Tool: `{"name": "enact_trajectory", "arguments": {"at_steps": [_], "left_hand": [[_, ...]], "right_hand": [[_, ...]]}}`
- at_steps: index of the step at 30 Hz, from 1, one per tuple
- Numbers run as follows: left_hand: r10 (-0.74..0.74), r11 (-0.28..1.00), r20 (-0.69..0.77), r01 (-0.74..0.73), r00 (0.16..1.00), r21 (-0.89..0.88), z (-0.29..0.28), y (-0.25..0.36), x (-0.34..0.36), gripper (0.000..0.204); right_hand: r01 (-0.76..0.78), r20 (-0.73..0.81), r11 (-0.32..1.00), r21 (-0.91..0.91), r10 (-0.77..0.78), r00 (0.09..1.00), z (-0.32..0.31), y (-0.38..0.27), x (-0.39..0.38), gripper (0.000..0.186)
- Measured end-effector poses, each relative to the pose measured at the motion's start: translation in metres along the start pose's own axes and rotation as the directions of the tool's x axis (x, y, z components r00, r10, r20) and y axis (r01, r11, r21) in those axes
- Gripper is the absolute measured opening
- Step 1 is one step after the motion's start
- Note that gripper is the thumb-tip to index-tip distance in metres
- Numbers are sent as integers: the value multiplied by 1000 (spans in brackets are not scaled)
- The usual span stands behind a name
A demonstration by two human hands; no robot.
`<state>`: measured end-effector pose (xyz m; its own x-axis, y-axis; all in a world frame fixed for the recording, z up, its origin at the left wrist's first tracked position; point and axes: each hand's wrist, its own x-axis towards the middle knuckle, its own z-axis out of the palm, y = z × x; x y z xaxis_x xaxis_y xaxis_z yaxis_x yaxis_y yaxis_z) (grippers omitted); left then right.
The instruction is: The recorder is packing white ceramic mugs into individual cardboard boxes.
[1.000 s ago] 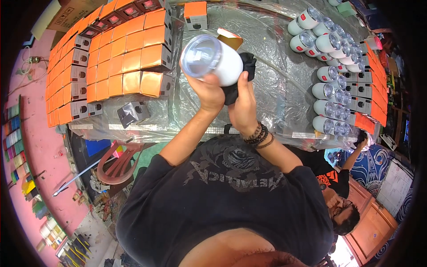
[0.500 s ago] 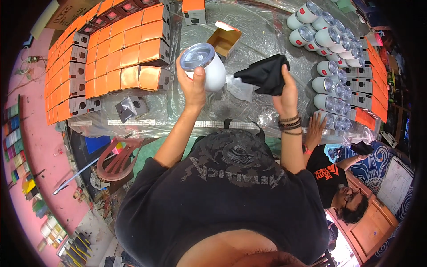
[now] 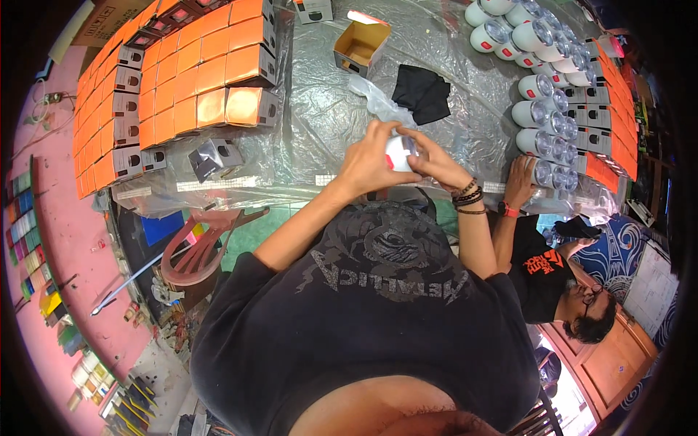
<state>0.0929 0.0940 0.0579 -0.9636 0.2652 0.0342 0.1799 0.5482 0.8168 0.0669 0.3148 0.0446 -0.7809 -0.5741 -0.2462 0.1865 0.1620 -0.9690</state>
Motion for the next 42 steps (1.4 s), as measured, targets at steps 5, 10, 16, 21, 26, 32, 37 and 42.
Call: {"name": "enact_trajectory", "arguments": {"at_steps": [5, 10, 16, 21, 26, 32, 37, 42], "left_hand": [[216, 975, 150, -205, 965, -91, 19, -5, 8, 97], [164, 971, -99, -143, 981, 191, 48, -34, 40, 58], [109, 849, -274, 54, 956, 525, 83, -55, 68, 45], [109, 892, -388, 82, 915, 444, 59, -80, 67, 30], [-11, 998, -310, 32, 951, 61, 35, -59, 55, 25], [-46, 998, -172, 50, 984, 23, 20, -24, 30, 27], [-90, 996, -78, 90, 993, 0, 21, -24, 15, 24], [-87, 990, -26, 83, 996, -114, 30, -28, 3, 25]], "right_hand": [[-164, -45, 961, 221, 178, 983, -2, 33, -42, 68], [-164, -371, 952, 259, 254, 893, -16, 63, -87, 69], [-29, -507, 927, 373, 230, 831, -19, 82, -103, 77], [21, -459, 904, 428, 197, 866, -18, 83, -94, 76], [108, -331, 876, 470, 62, 942, -21, 65, -77, 94], [143, -208, 819, 556, -29, 978, -15, 55, -52, 109], [131, -292, 652, 747, 145, 946, -16, 73, -56, 86], [216, -309, 600, 770, 55, 950, -11, 84, -53, 67]]}}
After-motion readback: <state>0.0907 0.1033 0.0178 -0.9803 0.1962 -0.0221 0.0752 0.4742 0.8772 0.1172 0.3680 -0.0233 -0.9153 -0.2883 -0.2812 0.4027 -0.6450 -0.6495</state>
